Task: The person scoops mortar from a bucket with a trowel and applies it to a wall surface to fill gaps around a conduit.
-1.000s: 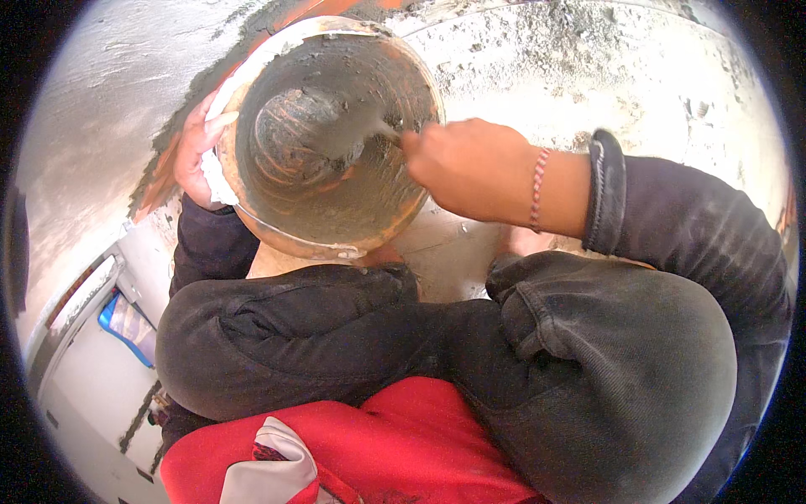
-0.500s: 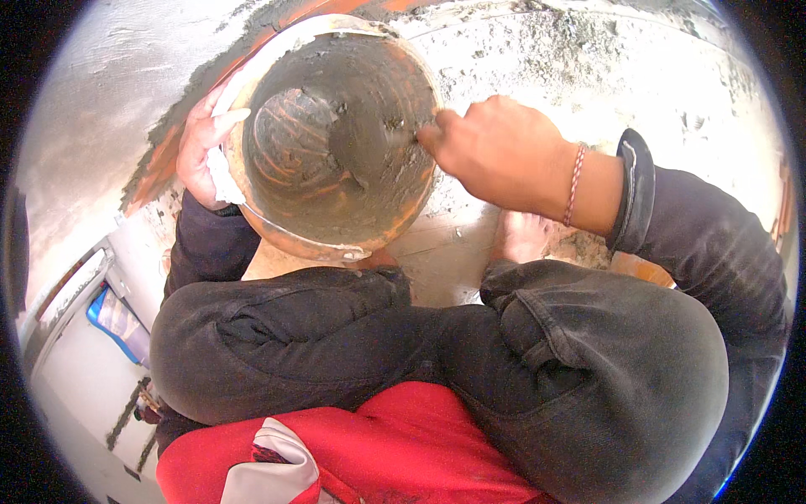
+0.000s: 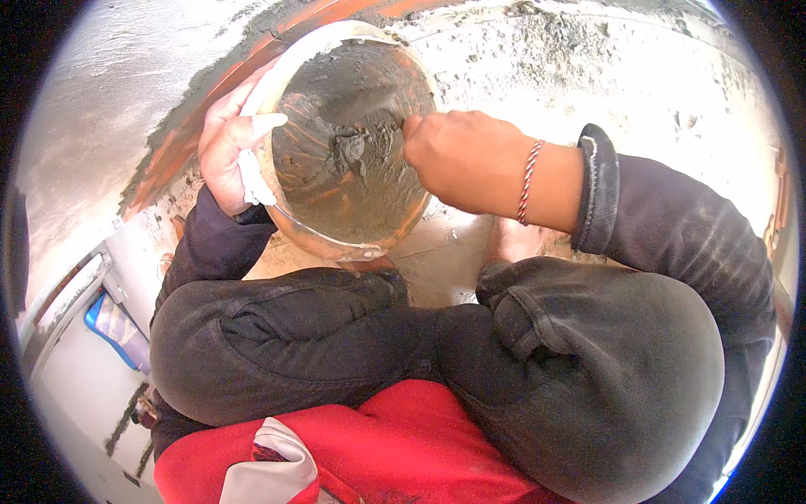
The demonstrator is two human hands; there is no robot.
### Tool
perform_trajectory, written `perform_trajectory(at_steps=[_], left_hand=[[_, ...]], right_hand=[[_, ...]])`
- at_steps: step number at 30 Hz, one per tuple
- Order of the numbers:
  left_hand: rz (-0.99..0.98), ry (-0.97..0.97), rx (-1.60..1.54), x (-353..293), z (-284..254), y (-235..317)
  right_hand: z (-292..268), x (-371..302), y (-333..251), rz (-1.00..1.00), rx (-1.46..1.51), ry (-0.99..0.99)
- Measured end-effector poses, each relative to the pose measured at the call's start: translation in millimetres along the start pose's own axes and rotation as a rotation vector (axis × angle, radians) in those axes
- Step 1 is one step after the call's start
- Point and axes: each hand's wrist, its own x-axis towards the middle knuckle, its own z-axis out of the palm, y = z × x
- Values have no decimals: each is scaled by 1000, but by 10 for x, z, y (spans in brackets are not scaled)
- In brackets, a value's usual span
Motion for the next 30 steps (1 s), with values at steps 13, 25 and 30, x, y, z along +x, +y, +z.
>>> perform_trajectory(at_steps=[13, 25, 30], left_hand=[[153, 39, 64, -32, 13, 29], [230, 325, -127, -507, -970, -974], [322, 514, -147, -728, -1230, -1148]], right_hand=[[269, 210, 467, 76, 1207, -909], [776, -560, 803, -197, 2228, -605], [584, -1204, 742, -72, 2377, 248]])
